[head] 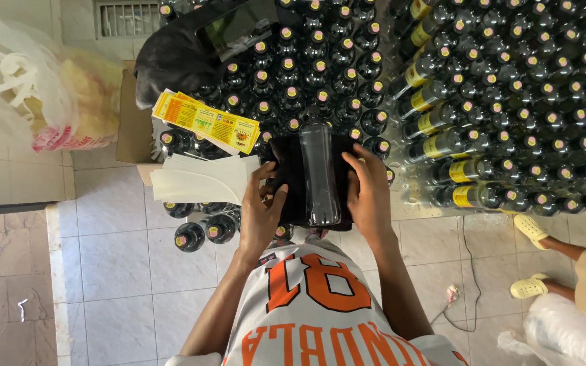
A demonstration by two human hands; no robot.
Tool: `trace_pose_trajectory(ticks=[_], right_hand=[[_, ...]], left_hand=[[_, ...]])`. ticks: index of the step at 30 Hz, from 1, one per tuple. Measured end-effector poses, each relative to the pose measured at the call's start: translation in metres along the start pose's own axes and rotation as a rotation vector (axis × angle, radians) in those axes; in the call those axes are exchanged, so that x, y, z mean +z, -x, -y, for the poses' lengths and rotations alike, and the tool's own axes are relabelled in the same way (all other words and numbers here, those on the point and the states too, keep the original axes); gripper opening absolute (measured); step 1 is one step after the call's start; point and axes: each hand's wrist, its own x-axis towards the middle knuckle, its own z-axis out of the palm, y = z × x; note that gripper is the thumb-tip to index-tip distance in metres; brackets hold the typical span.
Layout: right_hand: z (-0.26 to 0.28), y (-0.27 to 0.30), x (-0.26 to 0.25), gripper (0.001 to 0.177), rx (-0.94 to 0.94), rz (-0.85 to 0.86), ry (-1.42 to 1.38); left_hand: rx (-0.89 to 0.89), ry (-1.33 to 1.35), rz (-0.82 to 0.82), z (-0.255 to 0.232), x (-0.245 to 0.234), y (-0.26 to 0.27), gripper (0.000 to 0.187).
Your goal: The person is manually peeling adhesive labels from a backing sheet and applying them to plastic bottles filled with liquid.
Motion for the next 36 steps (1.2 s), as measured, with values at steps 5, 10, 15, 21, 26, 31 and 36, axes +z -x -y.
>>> trace_pose_trajectory(ticks=[5, 10, 15, 21, 26, 31, 36], right_hand=[[-0.002, -0.020, 0.001, 0.056, 0.111, 0.292, 0.024], [-0.015, -0.029, 0.012, 0.049, 0.148, 0.254, -0.004], [-0.055, -0.031, 0.032, 0.047, 0.100, 0.269, -0.083], [-0.064, -0.046, 0.025, 0.044, -0.071, 0.203, -0.048], [-0.057, -0.059, 0.018, 0.049, -0.056, 0.370, -0.035], [-0.055, -0.065, 0.011, 0.051, -0.014, 0.411, -0.033], [-0.027, -0.042, -0.023, 0.044, -0.064, 0.321, -0.054]], left_hand=[[0.056, -0.181, -0.031, -0.006, 0.000, 0.005, 0.044], [0.088, -0.256, -0.105, -0.003, 0.006, 0.009, 0.039], [0.178, -0.288, -0.227, 0.007, 0.002, -0.010, 0.031], [0.481, -0.679, -0.329, 0.009, -0.017, -0.051, 0.030], [0.450, -0.959, -0.244, 0.018, -0.016, -0.069, 0.048], [0.482, -0.983, -0.245, 0.035, -0.018, -0.077, 0.047], [0.516, -0.987, -0.274, 0.035, -0.017, -0.079, 0.034]])
